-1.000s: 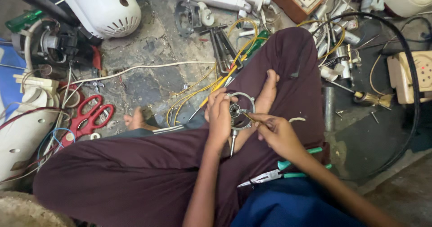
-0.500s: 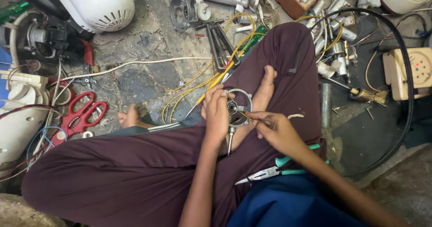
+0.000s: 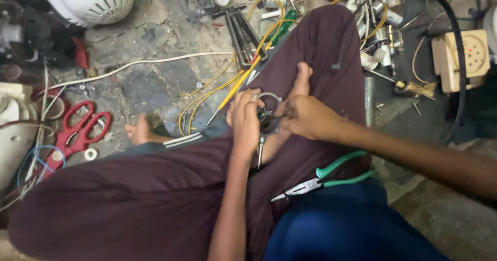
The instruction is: The person sits on the floor and uses a screwdriver and pliers to adjust and tighten screws on a circular metal electrical component held in their lap. They repeatedly rotate the component and manipulate small parts with the tools.
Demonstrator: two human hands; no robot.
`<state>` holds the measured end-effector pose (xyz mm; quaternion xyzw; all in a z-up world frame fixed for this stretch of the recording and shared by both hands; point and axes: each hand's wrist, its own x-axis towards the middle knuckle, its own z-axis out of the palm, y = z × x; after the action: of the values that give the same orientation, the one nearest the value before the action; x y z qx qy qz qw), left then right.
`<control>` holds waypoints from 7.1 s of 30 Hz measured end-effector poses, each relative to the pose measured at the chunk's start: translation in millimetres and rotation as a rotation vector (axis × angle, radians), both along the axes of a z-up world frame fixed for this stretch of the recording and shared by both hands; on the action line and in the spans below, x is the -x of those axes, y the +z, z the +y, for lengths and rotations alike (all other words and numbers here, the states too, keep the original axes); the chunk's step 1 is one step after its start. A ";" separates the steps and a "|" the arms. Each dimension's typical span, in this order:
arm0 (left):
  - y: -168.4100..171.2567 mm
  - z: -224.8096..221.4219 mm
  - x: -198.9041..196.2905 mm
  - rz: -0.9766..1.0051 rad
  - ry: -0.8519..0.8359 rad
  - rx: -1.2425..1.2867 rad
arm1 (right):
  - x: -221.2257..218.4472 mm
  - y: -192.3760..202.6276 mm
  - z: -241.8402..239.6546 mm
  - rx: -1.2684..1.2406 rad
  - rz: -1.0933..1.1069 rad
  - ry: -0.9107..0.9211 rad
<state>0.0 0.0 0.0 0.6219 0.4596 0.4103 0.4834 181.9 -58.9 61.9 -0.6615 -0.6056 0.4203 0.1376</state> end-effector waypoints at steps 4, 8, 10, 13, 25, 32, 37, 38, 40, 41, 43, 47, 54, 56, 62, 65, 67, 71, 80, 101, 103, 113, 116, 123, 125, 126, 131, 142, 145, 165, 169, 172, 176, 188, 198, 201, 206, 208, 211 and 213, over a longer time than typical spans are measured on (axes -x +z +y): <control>7.4 -1.0 2.1 0.059 0.006 -0.043 | 7.9 7.1 4.2 0.215 0.294 -0.320; 21.4 8.1 -5.3 0.047 -0.025 0.076 | -4.8 -7.3 -0.3 0.612 0.477 -0.697; 26.3 5.2 -5.2 0.086 -0.039 0.107 | -5.9 -20.6 -15.8 0.402 0.486 -0.570; 26.5 4.7 3.1 0.074 -0.037 0.125 | 15.2 -37.8 -27.3 -0.137 0.411 -0.209; 10.8 -3.1 1.8 0.047 0.027 0.004 | -0.7 23.1 -22.0 0.542 0.749 -0.645; -1.9 -2.7 2.2 -0.077 0.018 0.076 | 32.3 16.6 -63.6 0.103 0.458 -0.492; -7.5 -1.1 2.2 -0.054 -0.010 0.021 | 49.4 5.5 -62.5 -0.207 0.390 -0.503; -7.7 1.0 2.5 -0.060 0.007 0.048 | 49.9 4.3 -62.0 -0.189 0.348 -0.526; -6.8 1.3 2.3 -0.076 0.036 0.105 | 50.6 2.7 -63.3 -0.195 0.318 -0.544; -6.5 1.7 1.9 -0.064 0.030 0.099 | 50.0 2.3 -63.4 -0.223 0.329 -0.535; -5.6 1.8 1.1 -0.040 0.019 0.085 | 48.5 2.3 -62.7 -0.223 0.335 -0.530; -5.5 -0.9 0.8 -0.031 0.035 0.107 | 44.9 5.5 -61.4 -0.144 0.318 -0.502; -10.5 -1.2 0.1 -0.052 0.043 0.117 | 43.7 12.1 -62.8 -0.079 0.327 -0.502; -11.3 -2.1 0.5 -0.041 0.038 0.093 | 47.3 14.9 -64.5 -0.140 0.329 -0.493; -8.7 -2.3 1.0 -0.021 0.044 0.108 | 53.3 29.3 -63.8 -0.219 0.181 -0.461; -6.7 -2.1 -0.4 -0.028 0.051 0.087 | 54.1 35.6 -60.5 -0.238 0.124 -0.415; -6.3 -2.1 -0.3 -0.031 0.051 0.092 | 55.1 38.7 -58.8 -0.233 0.069 -0.392; -7.0 -1.9 0.4 -0.028 0.051 0.104 | 55.0 44.2 -57.0 -0.212 0.004 -0.359; -13.8 -4.6 -1.5 -0.004 0.062 0.059 | 56.4 54.4 -54.1 -0.227 -0.022 -0.303; -16.7 -1.7 -2.4 0.008 0.051 0.029 | 49.7 50.8 -54.4 -0.244 0.011 -0.287; -16.8 -2.0 -1.9 -0.028 0.049 0.053 | 52.7 52.3 -52.9 -0.226 0.005 -0.290; -18.7 -1.3 -2.3 0.000 0.041 0.015 | 56.6 65.8 -44.8 -0.248 -0.261 -0.127; -18.0 -4.8 1.0 -0.016 0.035 0.009 | 52.2 66.1 -40.2 -0.233 -0.298 -0.063; -13.0 -2.7 -0.3 0.026 0.028 0.063 | 39.4 58.4 -46.8 -0.233 -0.123 -0.171; -11.5 -2.8 0.2 0.030 0.031 0.061 | 39.0 55.0 -49.2 -0.280 -0.068 -0.172; -10.9 -2.4 0.7 0.027 0.033 0.062 | 39.3 53.9 -49.4 -0.304 -0.040 -0.173; -8.4 -1.9 -0.9 0.017 0.038 0.060 | 40.7 56.1 -46.1 -0.295 -0.114 -0.152; -5.2 -1.3 0.8 0.033 0.031 0.058 | 30.5 62.8 -25.7 -0.516 -0.449 0.363; -6.6 -2.7 0.8 -0.003 0.027 0.058 | 23.1 67.2 -12.2 -0.628 -0.554 0.679; 3.5 3.2 4.8 0.089 -0.061 0.109 | 15.5 29.3 0.2 0.613 0.619 -0.915; 4.2 3.2 5.8 0.085 -0.061 0.117 | 7.4 17.1 2.2 0.565 0.551 -0.798; 5.3 -0.6 7.9 0.050 -0.053 0.085 | 4.9 6.4 -6.8 0.338 0.442 -0.568; 6.9 4.9 9.6 0.057 -0.093 0.149 | 9.8 -3.8 -12.4 -0.029 0.455 -0.314; -14.7 0.3 14.7 0.024 -0.086 -0.040 | 0.9 15.3 -0.2 0.349 0.478 -0.491; -21.1 2.3 9.4 0.002 -0.097 0.016 | 13.2 -8.3 -52.3 -0.008 0.529 -0.410; -16.4 1.1 8.8 -0.028 -0.076 0.061 | 17.5 -6.9 -50.6 -0.016 0.507 -0.427; -11.4 -0.6 6.0 -0.029 -0.056 0.207 | 17.7 -1.3 -50.7 0.002 0.468 -0.441; -9.7 3.1 7.6 -0.011 -0.054 0.087 | 19.0 -1.7 -47.7 -0.007 0.469 -0.443; -9.1 2.2 8.6 -0.047 -0.060 0.115 | 19.0 -3.4 -49.3 -0.009 0.475 -0.456; -9.2 2.3 8.1 -0.024 -0.066 0.074 | 17.7 -4.5 -49.3 -0.008 0.472 -0.454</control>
<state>-8.1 2.3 -9.2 0.6135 0.4480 0.3844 0.5245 164.2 -108.1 57.4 -0.6633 -0.3959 0.5182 0.3671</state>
